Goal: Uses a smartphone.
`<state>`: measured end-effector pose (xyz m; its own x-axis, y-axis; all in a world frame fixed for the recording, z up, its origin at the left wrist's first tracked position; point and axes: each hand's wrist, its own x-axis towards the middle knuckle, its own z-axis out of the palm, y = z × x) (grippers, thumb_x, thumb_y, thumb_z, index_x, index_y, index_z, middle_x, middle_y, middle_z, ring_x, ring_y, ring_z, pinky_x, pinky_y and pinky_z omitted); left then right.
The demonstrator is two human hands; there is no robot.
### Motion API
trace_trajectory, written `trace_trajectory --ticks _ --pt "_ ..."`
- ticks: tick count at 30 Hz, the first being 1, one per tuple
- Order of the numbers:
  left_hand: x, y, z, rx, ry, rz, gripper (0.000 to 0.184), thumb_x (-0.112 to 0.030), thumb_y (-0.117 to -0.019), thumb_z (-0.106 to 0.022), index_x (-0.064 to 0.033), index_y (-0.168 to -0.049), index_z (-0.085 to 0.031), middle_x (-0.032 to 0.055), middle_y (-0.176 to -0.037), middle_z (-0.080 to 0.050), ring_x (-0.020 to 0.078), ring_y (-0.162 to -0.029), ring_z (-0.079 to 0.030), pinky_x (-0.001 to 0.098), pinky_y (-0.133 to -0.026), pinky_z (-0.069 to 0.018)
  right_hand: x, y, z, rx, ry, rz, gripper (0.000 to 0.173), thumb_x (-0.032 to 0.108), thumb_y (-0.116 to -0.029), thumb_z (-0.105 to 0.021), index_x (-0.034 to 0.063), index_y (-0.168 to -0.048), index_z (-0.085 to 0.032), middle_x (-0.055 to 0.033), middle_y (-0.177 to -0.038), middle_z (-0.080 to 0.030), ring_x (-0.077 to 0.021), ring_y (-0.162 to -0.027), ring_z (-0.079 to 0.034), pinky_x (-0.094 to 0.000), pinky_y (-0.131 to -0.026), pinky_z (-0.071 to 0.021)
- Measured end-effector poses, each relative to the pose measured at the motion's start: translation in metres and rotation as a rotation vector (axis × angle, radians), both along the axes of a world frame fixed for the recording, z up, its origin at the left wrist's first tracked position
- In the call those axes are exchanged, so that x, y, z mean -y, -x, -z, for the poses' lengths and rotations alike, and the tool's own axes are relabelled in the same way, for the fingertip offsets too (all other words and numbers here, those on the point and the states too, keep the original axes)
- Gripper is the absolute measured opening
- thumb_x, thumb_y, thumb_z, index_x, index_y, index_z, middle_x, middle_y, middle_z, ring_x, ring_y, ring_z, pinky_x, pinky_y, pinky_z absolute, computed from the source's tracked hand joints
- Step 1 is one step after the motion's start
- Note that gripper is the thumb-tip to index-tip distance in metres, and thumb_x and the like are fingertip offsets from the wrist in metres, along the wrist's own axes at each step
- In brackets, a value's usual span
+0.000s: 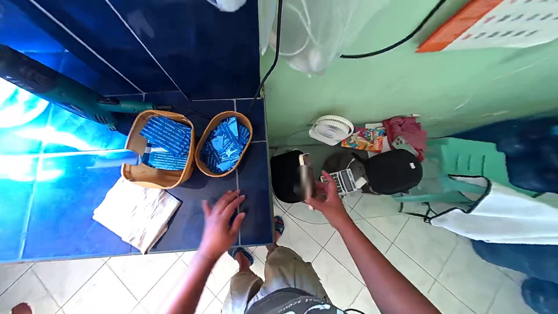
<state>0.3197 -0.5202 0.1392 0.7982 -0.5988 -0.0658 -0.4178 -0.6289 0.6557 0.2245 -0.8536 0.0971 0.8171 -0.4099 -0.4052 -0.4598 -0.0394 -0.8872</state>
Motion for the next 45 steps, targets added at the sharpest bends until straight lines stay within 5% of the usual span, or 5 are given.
trace_trajectory --ticks 5,9,17,24,45 --pt "0.057 0.049 -0.085 -0.805 0.861 0.006 0.065 -0.040 -0.1085 -0.038 -0.0024 -0.160 -0.026 0.0108 -0.160 -0.041 0.0203 -0.142 -0.047 0.0425 -0.117 -0.0415 -0.081 0.022 -0.147 0.367 0.393 -0.155 0.114 0.048 -0.0709 -0.086 0.0111 -0.161 -0.026 -0.0171 -0.142 -0.056 -0.0246 -0.120 -0.060 -0.0425 -0.091 -0.0554" --pt "0.010 0.067 -0.142 -0.851 1.237 -0.020 0.040 -0.023 -0.1098 -0.036 -0.0080 -0.147 -0.040 0.0063 -0.123 -0.068 0.0167 -0.109 -0.068 0.0380 -0.098 -0.0566 -0.165 0.032 -0.199 0.593 0.534 -0.167 0.109 0.056 -0.0767 -0.082 0.0102 -0.160 -0.028 -0.0167 -0.142 -0.055 -0.0218 -0.121 -0.060 -0.0395 -0.096 -0.0550" --pt "-0.133 0.098 -0.209 -0.745 1.319 0.020 0.035 -0.028 -0.1093 -0.041 -0.0237 -0.141 -0.054 0.0055 -0.119 -0.071 0.0149 -0.104 -0.071 0.0349 -0.091 -0.0593 -0.246 0.070 -0.234 0.997 0.455 -0.464 0.080 0.055 -0.0914 -0.070 0.0329 -0.158 -0.031 -0.0015 -0.154 -0.051 -0.0218 -0.139 -0.051 -0.0441 -0.113 -0.0451" --pt "-0.197 0.125 -0.228 -0.624 1.382 0.007 0.035 -0.027 -0.1102 -0.039 -0.0234 -0.142 -0.054 0.0055 -0.121 -0.070 0.0148 -0.107 -0.070 0.0347 -0.094 -0.0583 -0.290 0.080 -0.254 1.183 0.598 -0.624 0.050 0.057 -0.0963 -0.061 0.0297 -0.138 -0.058 -0.0007 -0.154 -0.047 -0.0238 -0.146 -0.040 -0.0458 -0.117 -0.0404" --pt "-0.250 0.136 -0.239 -0.615 1.464 0.051 0.035 -0.028 -0.1094 -0.044 -0.0205 -0.142 -0.054 0.0087 -0.126 -0.067 0.0174 -0.113 -0.068 0.0378 -0.098 -0.0563 -0.347 0.080 -0.267 1.259 0.657 -0.806 0.039 0.059 -0.0988 -0.056 0.0343 -0.126 -0.068 0.0011 -0.166 -0.031 -0.0310 -0.157 -0.015 -0.0536 -0.126 -0.0230"
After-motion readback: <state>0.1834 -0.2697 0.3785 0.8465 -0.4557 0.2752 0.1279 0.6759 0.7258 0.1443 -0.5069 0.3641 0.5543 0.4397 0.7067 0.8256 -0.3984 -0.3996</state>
